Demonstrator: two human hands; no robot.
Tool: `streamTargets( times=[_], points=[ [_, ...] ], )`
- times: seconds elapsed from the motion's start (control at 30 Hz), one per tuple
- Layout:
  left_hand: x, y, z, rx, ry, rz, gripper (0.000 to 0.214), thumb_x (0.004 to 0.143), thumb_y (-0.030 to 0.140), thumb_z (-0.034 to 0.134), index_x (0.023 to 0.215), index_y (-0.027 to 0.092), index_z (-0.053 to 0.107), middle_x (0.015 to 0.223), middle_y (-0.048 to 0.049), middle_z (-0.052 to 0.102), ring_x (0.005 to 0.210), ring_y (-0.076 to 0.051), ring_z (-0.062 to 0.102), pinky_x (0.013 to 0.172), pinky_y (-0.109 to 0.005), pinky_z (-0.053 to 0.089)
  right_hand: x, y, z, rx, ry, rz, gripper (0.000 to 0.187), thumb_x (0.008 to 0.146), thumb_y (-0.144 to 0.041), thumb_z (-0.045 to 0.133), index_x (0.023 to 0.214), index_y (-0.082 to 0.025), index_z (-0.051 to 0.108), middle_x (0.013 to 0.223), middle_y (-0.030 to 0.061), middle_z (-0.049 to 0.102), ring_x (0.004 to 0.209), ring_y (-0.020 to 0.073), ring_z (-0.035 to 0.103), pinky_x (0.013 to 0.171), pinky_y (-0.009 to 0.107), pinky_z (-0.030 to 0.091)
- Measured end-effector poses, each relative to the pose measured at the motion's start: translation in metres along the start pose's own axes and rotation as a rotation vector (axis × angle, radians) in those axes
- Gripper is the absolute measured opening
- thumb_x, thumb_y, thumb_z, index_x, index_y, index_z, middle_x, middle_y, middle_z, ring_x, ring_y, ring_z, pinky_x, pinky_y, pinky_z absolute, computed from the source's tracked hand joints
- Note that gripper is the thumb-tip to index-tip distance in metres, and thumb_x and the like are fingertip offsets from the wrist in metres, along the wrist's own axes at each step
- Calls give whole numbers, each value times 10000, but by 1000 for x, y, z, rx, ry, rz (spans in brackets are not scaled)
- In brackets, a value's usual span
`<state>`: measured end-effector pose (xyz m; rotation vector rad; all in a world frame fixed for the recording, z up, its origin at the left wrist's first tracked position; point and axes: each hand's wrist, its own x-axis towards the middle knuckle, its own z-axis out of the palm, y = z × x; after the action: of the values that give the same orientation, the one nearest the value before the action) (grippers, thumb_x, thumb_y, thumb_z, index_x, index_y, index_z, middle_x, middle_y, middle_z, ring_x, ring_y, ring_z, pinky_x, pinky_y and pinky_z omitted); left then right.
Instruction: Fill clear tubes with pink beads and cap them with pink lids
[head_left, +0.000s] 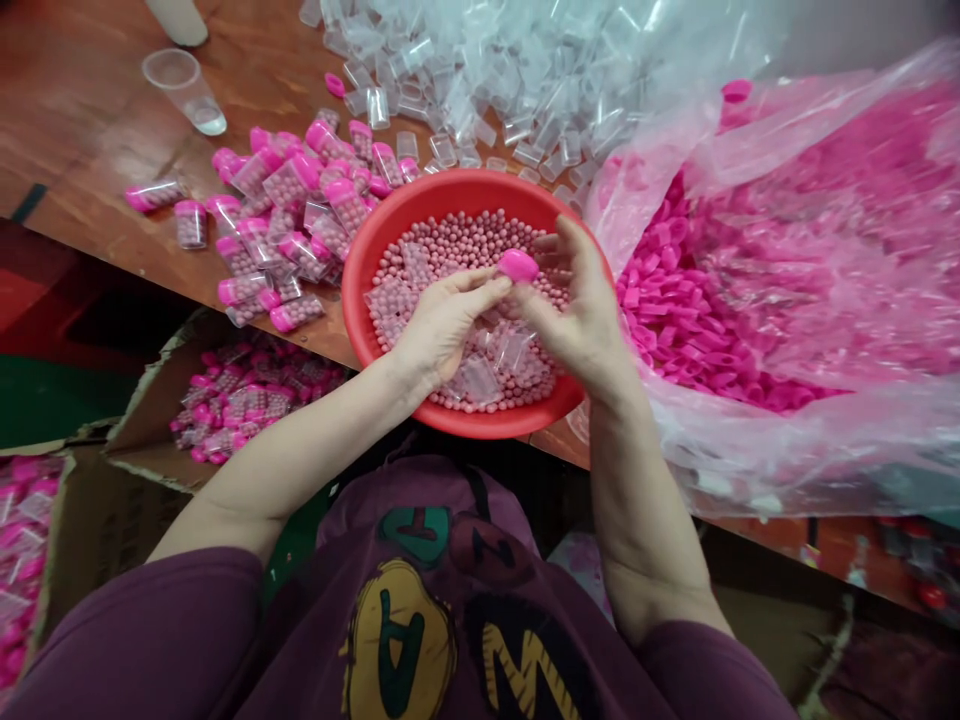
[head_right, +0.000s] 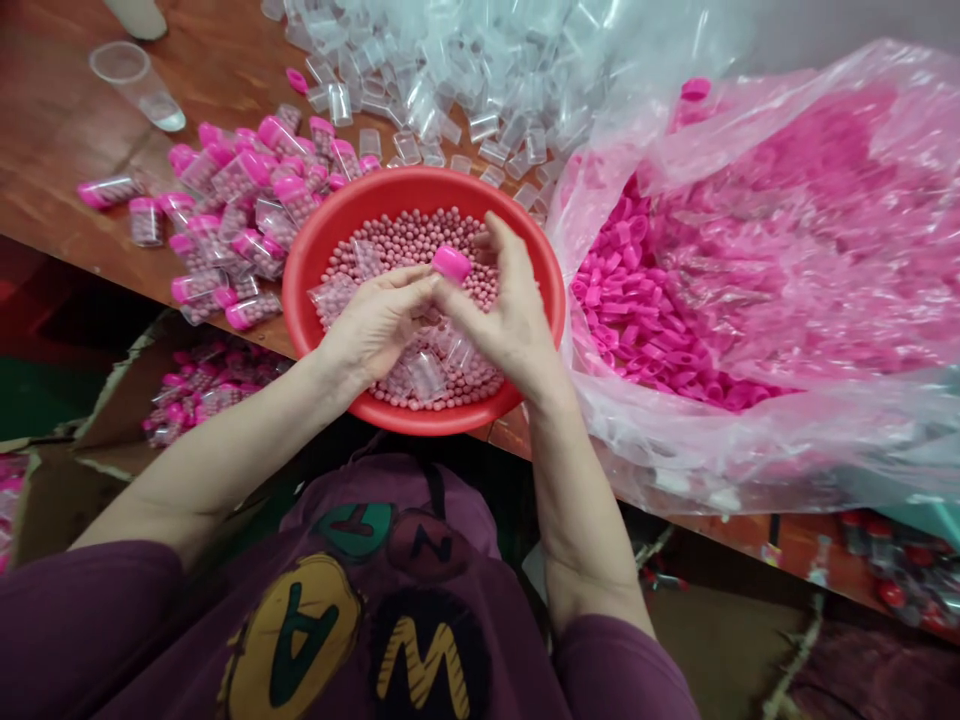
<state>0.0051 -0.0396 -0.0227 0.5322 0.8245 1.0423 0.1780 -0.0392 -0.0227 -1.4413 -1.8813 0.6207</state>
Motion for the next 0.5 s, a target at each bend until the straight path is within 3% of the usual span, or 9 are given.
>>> streamTargets(
  times=[0.07, 0.17, 0.37, 0.5],
  points=[
    [2, -1, 0, -4, 38, 7, 130, 970, 190, 933, 985, 171, 806, 869, 15, 795, 734, -97, 711, 751, -216, 571, -9, -8, 2, -255, -54, -91, 1050, 987, -584, 818, 1817, -120, 373, 1808, 279, 526, 1690, 450, 530, 1412, 673, 439],
    [2, -2, 2, 35, 48, 61, 111, 994, 159, 905, 988, 168, 795, 924, -1, 821, 817, -105, 741, 828, -209, 595, -9, -21, 7, -557, -90, -48, 968, 961, -382, 834, 1785, -76, 430, 1786, 312, 548, 1687, 537, 500, 1378, 770, 410],
    [-4, 24, 19, 92, 26, 225, 234, 1072, 34, 781, 880, 167, 762, 840, 11, 777, 811, -100, 710, 846, -223, 590, 23, -55, -5, -624, -57, -78, 605, 1058, -408, 697, 1610, -174, 615, 1544, 213, 719, 1485, 437, 649, 1306, 615, 527],
    [0, 63, 22, 101, -120, 348, 266, 1109, 53, 760, 857, 136, 764, 799, 0, 735, 753, -78, 670, 789, -214, 560, 52, -84, -17, -642, 42, -144, 674, 1081, -431, 701, 1655, -99, 577, 1586, 214, 675, 1542, 469, 592, 1354, 612, 443]
  ],
)
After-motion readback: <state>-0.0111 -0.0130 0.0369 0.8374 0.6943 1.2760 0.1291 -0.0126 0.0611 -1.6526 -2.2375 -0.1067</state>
